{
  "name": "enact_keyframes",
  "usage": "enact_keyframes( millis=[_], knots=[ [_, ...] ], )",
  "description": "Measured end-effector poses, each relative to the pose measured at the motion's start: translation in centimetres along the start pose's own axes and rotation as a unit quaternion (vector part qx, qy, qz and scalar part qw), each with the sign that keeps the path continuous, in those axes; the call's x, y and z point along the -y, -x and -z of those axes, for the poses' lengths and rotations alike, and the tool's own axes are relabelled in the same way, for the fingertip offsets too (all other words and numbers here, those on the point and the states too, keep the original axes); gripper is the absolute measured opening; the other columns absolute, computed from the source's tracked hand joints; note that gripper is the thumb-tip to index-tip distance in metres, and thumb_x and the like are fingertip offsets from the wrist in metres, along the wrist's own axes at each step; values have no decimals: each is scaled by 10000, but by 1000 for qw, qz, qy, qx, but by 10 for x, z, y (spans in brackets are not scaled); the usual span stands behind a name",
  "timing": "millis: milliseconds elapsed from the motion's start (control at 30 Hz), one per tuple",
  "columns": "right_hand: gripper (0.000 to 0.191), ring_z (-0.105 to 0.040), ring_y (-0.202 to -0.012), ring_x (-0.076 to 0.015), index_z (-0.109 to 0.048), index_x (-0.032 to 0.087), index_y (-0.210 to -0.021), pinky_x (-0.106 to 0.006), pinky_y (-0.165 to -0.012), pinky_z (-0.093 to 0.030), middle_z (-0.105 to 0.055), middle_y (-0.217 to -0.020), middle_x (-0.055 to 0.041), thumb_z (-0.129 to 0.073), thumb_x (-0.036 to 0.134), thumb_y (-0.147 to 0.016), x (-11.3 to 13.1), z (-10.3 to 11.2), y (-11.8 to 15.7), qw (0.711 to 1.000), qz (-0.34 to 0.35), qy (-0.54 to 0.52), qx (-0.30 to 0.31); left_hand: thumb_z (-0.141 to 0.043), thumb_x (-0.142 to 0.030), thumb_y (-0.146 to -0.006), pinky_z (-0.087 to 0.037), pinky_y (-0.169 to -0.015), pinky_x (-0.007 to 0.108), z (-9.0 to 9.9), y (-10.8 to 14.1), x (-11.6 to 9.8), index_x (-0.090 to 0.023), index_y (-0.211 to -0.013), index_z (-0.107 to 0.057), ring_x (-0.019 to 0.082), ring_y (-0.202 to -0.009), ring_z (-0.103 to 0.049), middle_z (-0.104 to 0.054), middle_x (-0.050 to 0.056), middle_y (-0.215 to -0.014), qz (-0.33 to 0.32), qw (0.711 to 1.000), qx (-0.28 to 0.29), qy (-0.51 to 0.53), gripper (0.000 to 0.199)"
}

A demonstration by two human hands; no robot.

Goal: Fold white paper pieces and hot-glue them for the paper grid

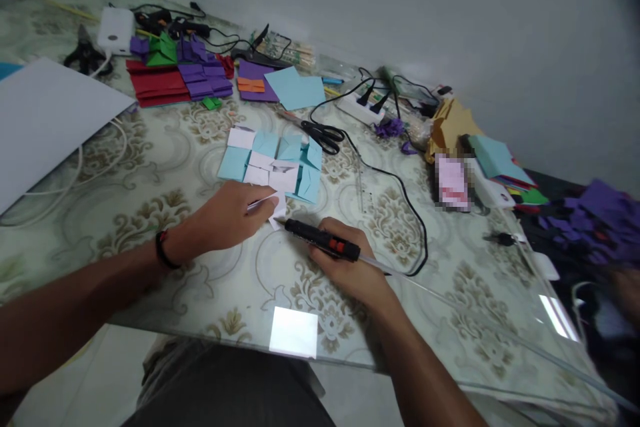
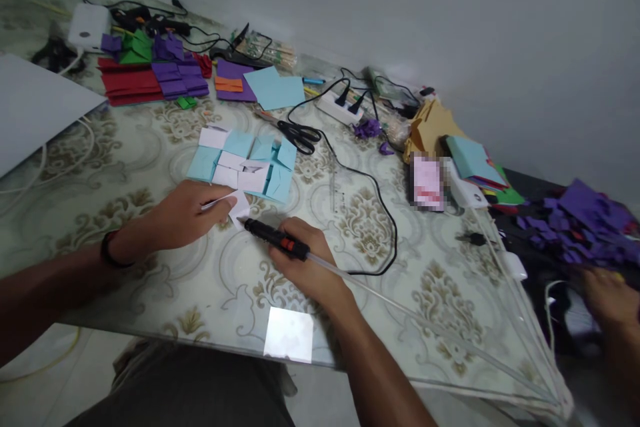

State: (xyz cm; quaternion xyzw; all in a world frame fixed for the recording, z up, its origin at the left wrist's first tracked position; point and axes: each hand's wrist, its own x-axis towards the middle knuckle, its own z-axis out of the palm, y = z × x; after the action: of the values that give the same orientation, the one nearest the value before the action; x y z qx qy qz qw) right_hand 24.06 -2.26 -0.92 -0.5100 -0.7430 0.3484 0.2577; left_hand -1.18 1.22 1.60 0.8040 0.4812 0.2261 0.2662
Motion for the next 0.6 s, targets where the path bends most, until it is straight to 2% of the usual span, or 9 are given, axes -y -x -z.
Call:
enact_keyframes(
  millis=[400,600],
  knots=[
    [224,-463,-604,-155,-461,237,-648,-298,-556,-320,-471,-606,23,-633,187,-783,5,5,0,1000,-18,7,-12,-444,-310,-986,-291,-587,293,5,-2,1,-187,-643,-504,130,-571,-499,-611,-11,-587,22,1000,-12,4,369],
    [194,-477,-601,-156,-494,237,-666,-290,-554,-325,-471,-606,32,-637,214,-795,5,6,1,1000,-26,9,-15,-433,-323,-967,-294,-585,293,6,-3,2,-184,-624,-502,129,-561,-496,-592,-11,-569,29,999,-28,1,377]
  ],
)
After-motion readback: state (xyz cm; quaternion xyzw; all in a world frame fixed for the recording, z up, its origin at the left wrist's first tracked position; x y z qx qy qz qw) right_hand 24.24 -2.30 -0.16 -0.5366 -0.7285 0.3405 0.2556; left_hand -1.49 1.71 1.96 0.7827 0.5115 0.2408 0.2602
